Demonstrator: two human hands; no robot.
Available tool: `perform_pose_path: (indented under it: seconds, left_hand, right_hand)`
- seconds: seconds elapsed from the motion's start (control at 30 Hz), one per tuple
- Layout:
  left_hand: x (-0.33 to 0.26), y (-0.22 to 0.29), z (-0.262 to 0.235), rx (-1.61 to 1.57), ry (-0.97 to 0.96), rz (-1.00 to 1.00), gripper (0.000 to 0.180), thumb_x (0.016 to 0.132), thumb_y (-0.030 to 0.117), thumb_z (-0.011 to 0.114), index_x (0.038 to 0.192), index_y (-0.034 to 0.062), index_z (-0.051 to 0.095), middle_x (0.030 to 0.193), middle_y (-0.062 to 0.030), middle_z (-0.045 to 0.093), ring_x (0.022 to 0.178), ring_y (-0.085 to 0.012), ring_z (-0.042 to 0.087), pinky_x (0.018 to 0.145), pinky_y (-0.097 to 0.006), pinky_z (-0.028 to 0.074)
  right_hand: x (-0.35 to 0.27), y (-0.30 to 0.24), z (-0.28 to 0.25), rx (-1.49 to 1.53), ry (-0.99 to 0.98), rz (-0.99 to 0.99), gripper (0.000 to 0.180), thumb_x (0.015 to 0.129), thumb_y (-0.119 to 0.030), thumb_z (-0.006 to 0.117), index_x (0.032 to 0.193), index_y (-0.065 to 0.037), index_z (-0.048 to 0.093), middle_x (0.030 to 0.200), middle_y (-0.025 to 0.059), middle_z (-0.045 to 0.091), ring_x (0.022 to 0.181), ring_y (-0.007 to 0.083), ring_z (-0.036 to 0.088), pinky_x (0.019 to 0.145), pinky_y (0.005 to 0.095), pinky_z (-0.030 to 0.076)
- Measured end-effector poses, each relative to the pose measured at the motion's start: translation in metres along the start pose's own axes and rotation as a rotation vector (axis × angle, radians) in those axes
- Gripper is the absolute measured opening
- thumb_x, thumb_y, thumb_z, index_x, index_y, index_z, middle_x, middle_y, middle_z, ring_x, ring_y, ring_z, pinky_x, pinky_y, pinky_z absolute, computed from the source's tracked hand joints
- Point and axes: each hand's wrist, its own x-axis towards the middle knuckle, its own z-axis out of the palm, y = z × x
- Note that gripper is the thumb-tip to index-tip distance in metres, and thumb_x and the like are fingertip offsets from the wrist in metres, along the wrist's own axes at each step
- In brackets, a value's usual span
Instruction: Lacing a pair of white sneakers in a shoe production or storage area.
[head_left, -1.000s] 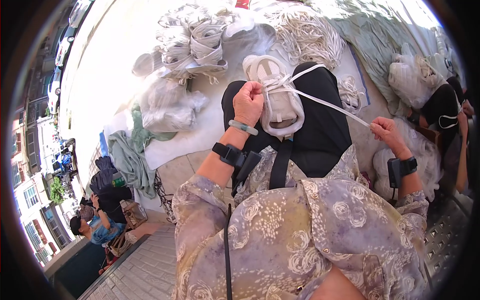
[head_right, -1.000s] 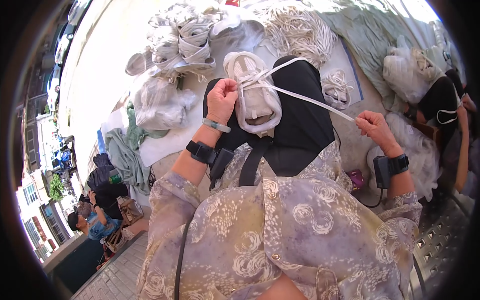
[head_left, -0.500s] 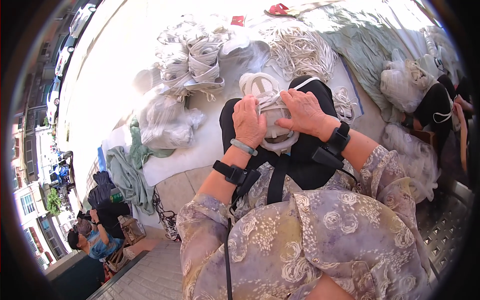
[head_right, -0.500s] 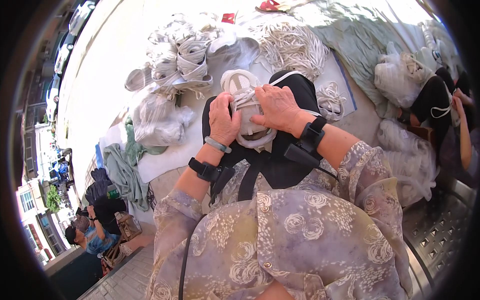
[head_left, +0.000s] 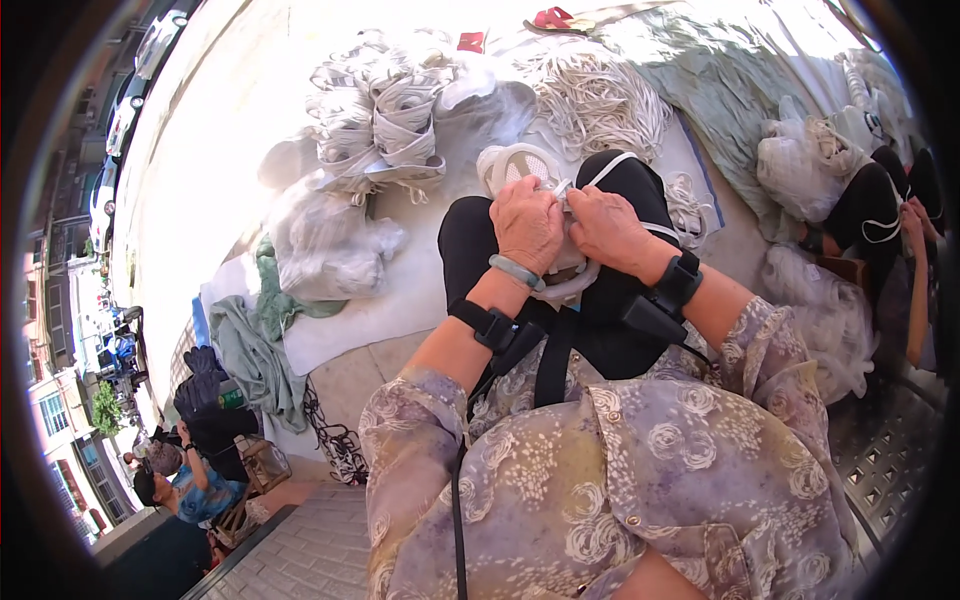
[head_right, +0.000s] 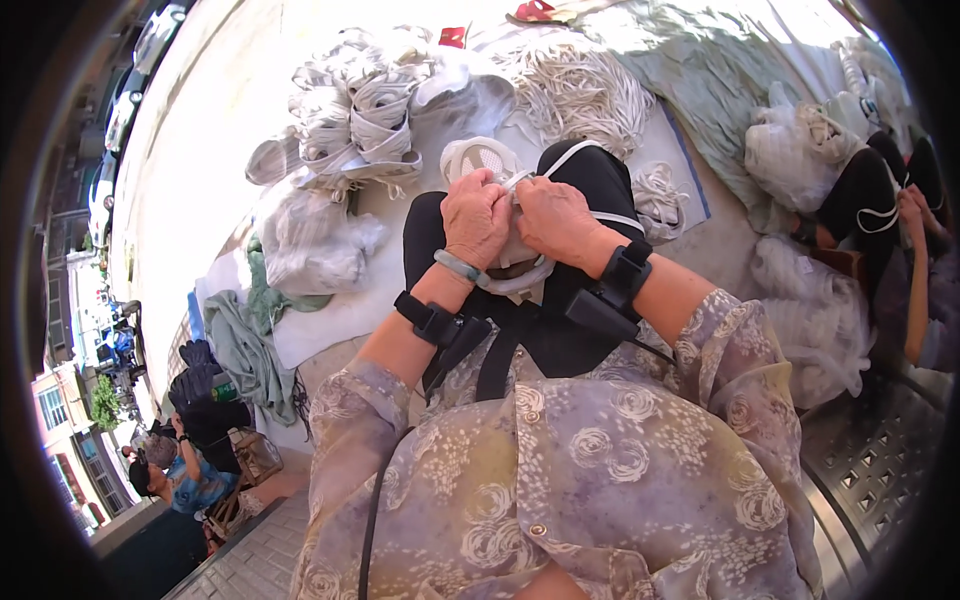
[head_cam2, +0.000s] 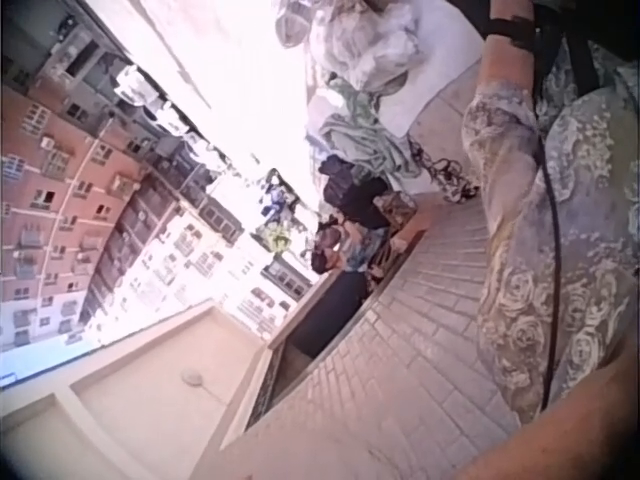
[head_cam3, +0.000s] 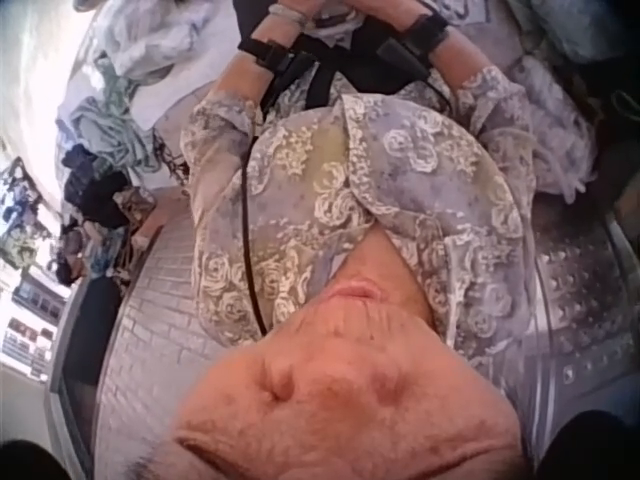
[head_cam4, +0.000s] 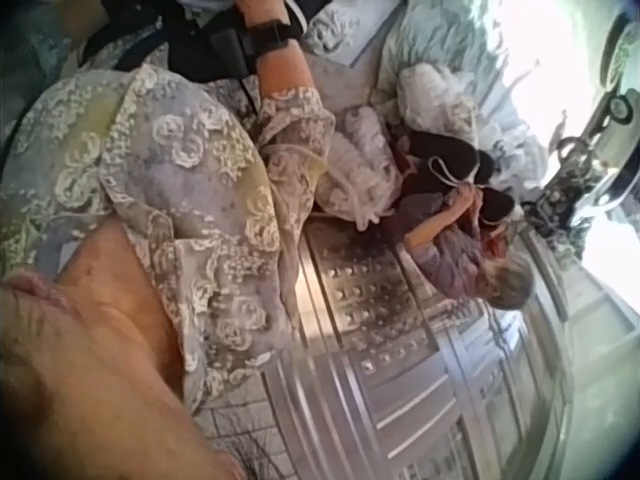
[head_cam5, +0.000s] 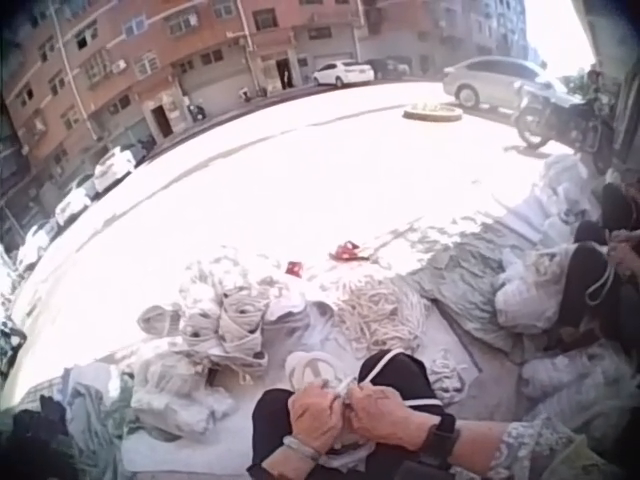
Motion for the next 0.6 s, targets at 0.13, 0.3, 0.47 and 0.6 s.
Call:
perform_pose_path:
  seconds: [0.13, 0.3, 0.47, 0.6]
  left_hand:
    - [0.004, 0.004, 0.000, 0.085, -0.071, -0.031, 0.011, 0.068, 0.014, 0.061, 0.073, 0.0054, 0.064, 0.108, -0.0126, 0.057, 0.101, -0.0317, 0.051, 0.083, -0.041, 0.041]
    - [0.009, 0.013, 0.004, 0.144, -0.088, -0.015, 0.011, 0.069, 0.015, 0.060, 0.073, 0.0047, 0.063, 0.108, -0.0127, 0.057, 0.101, -0.0315, 0.051, 0.083, -0.043, 0.041]
    - [0.011, 0.012, 0.004, 0.192, -0.073, 0.018, 0.010, 0.068, 0.012, 0.058, 0.072, 0.0031, 0.061, 0.109, -0.0145, 0.057, 0.101, -0.0330, 0.051, 0.084, -0.043, 0.040]
    - [0.006, 0.004, -0.025, 0.078, -0.141, 0.059, 0.007, 0.067, 0.008, 0.055, 0.068, 0.0013, 0.056, 0.111, -0.0172, 0.055, 0.100, -0.0346, 0.050, 0.083, -0.044, 0.040]
  right_hand:
    - [0.003, 0.012, 0.005, 0.071, 0.020, 0.004, 0.019, 0.070, -0.011, 0.053, 0.082, 0.003, 0.055, 0.082, 0.0230, 0.059, 0.082, 0.0372, 0.059, 0.074, 0.0433, 0.047]
    - [0.007, 0.029, 0.007, 0.193, 0.012, -0.023, 0.015, 0.069, -0.010, 0.052, 0.078, 0.001, 0.056, 0.077, 0.0226, 0.059, 0.082, 0.0369, 0.058, 0.073, 0.0441, 0.045]
    - [0.003, 0.022, 0.000, 0.273, -0.009, 0.037, 0.028, 0.069, -0.013, 0.054, 0.092, 0.002, 0.053, 0.080, 0.0221, 0.060, 0.084, 0.0373, 0.058, 0.074, 0.0440, 0.045]
    - [-0.005, 0.022, -0.009, 0.346, -0.055, 0.101, 0.046, 0.067, -0.018, 0.057, 0.108, 0.003, 0.048, 0.084, 0.0224, 0.060, 0.087, 0.0374, 0.058, 0.076, 0.0437, 0.044]
